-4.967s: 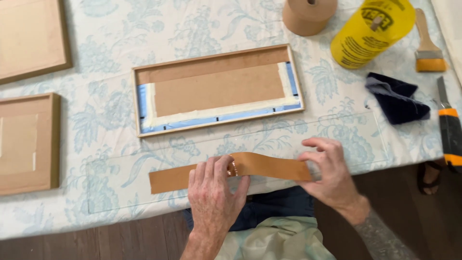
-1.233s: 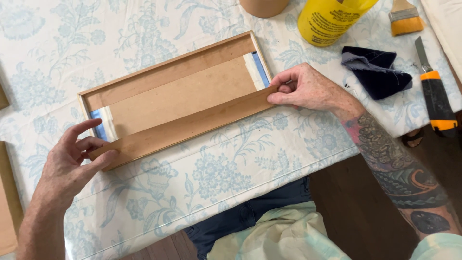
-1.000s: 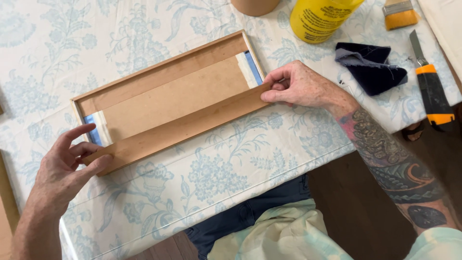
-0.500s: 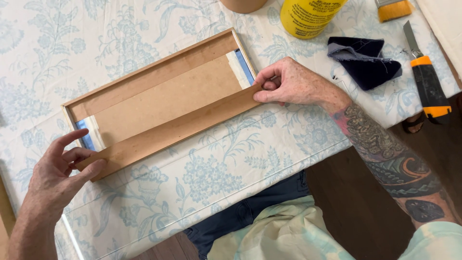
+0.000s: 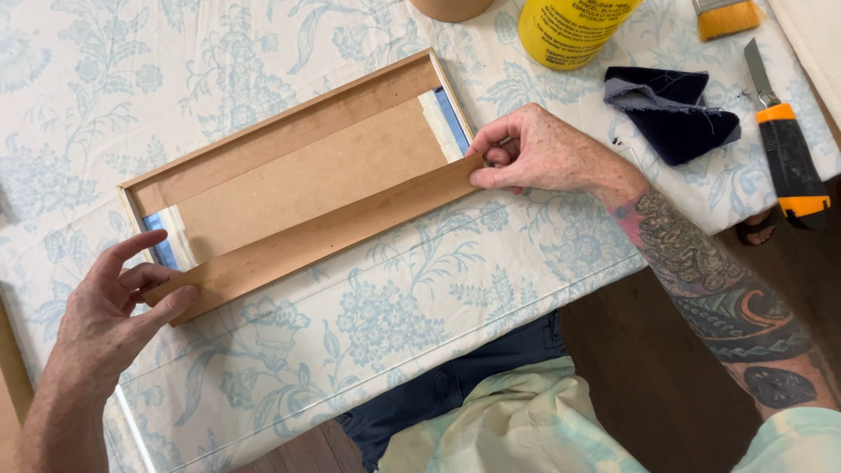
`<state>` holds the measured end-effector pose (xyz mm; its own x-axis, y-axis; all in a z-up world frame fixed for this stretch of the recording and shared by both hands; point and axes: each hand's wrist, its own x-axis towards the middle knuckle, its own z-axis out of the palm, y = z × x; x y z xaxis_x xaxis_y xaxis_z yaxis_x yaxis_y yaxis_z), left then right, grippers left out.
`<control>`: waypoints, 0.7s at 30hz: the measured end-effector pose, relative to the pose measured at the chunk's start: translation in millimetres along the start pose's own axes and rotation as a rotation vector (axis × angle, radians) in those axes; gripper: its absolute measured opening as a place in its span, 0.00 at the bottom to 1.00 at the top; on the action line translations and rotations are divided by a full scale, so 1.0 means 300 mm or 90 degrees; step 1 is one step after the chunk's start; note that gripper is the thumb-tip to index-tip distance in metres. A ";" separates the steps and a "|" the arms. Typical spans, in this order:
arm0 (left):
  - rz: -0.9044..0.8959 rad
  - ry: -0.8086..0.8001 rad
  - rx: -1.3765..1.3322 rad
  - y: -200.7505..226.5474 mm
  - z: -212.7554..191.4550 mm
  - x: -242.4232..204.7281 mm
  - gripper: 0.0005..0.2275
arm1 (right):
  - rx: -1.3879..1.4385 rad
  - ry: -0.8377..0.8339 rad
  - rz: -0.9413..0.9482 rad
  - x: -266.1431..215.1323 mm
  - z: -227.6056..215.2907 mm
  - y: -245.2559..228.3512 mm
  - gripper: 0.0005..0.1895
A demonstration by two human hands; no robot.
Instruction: Applying adhesive paper tape to the back of a wooden picture frame to seal it.
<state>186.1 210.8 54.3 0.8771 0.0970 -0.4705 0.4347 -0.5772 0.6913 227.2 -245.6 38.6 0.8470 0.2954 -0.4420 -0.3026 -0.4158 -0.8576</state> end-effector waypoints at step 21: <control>0.019 0.010 -0.012 0.009 0.012 -0.005 0.30 | -0.051 0.057 0.050 -0.067 -0.043 0.016 0.13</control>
<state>185.1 206.3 54.9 0.8924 0.0929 -0.4415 0.4124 -0.5649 0.7147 214.4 -264.6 46.6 0.8586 0.1834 -0.4786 -0.3362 -0.5032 -0.7961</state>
